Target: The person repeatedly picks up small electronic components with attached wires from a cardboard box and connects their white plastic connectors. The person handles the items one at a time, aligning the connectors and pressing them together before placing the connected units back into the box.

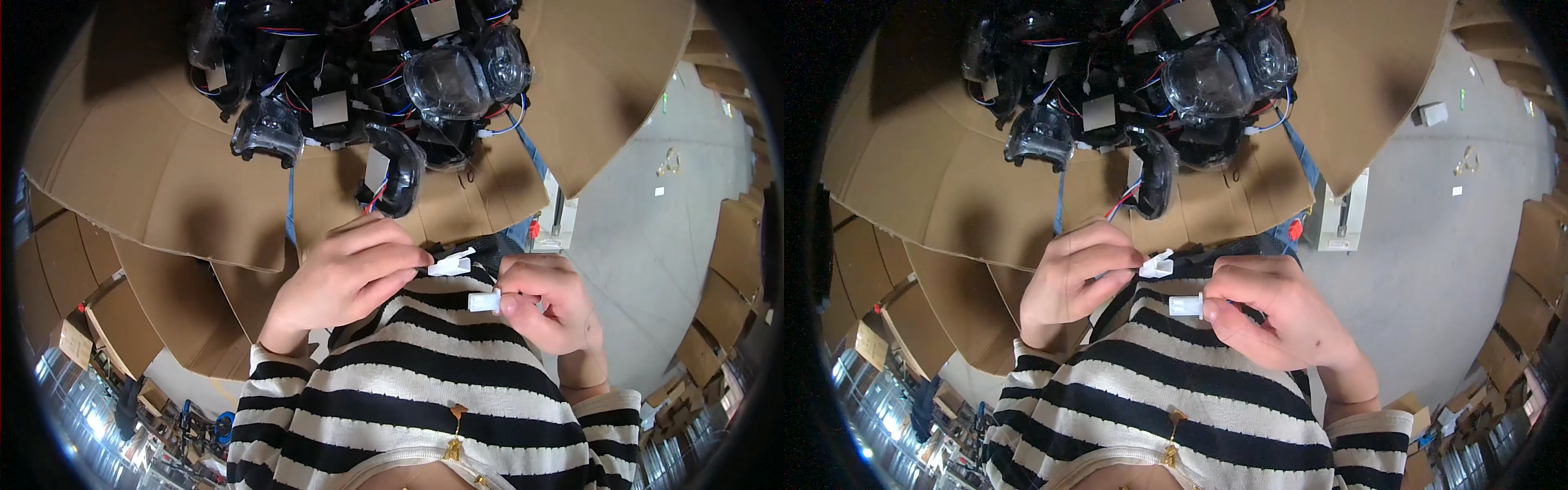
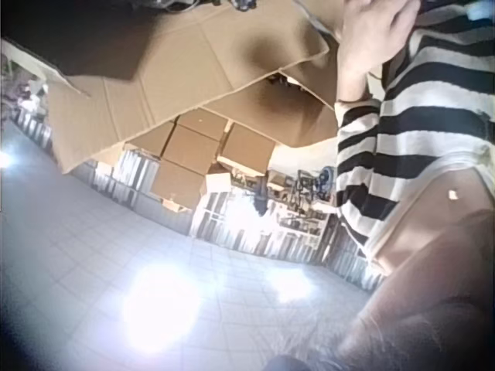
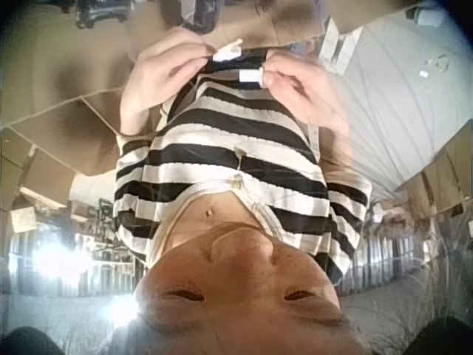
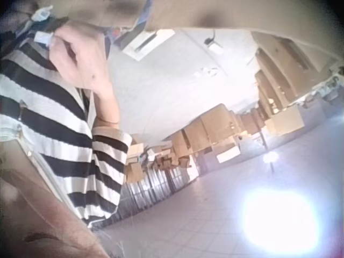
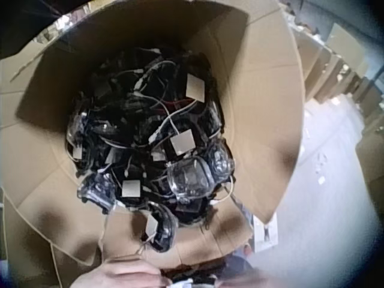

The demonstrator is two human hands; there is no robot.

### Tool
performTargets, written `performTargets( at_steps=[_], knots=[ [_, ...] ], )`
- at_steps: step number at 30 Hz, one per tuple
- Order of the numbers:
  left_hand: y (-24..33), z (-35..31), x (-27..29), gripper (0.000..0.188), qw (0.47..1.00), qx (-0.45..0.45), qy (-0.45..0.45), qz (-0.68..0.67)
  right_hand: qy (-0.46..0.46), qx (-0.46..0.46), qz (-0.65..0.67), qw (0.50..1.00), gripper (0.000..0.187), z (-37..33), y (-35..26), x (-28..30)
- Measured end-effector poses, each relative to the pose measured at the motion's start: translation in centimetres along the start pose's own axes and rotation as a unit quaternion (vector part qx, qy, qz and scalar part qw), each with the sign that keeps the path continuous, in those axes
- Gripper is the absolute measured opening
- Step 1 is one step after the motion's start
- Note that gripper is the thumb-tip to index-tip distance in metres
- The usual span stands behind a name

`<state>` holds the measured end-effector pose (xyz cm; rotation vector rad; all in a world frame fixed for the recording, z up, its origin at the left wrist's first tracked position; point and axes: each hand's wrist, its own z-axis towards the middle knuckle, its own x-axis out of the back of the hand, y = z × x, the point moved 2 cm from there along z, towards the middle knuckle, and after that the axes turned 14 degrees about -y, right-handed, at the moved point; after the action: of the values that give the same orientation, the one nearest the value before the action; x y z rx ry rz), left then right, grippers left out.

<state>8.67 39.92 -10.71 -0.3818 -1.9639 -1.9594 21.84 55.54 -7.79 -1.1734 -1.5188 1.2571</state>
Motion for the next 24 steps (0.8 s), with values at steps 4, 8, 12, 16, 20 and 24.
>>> performTargets(
  at_steps=[4, 8, 12, 16, 20, 24],
  knots=[
    [0.0, -0.1, -0.7, 0.024, 0.987, -0.014, 0.088, 0.13, 0.019, -0.023, 0.042, 0.999, 0.006, 0.0, 0.5, -0.4],
    [-0.8, -0.6, -2.1, 0.029, 0.957, -0.038, 0.187, 0.217, 0.053, -0.037, 0.084, 0.994, 0.008, 0.1, 0.9, -0.8],
    [-1.0, -0.6, -2.6, 0.032, 0.933, -0.06, 0.229, 0.27, 0.069, -0.063, 0.093, 0.991, 0.009, 0.4, 1.0, -1.2],
    [-1.2, -0.7, -2.6, 0.034, 0.915, -0.07, 0.271, 0.291, 0.087, -0.08, 0.043, 0.992, 0.008, 0.5, 0.8, -1.3],
    [-0.9, -1.2, -2.7, 0.034, 0.916, -0.071, 0.276, 0.283, 0.127, -0.087, -0.058, 0.986, 0.004, 0.7, 0.9, -1.7],
    [-0.6, -1.5, -2.9, 0.032, 0.924, -0.069, 0.266, 0.265, 0.114, -0.03, -0.09, 0.989, 0.003, 0.9, 1.2, -1.8]
  ],
)
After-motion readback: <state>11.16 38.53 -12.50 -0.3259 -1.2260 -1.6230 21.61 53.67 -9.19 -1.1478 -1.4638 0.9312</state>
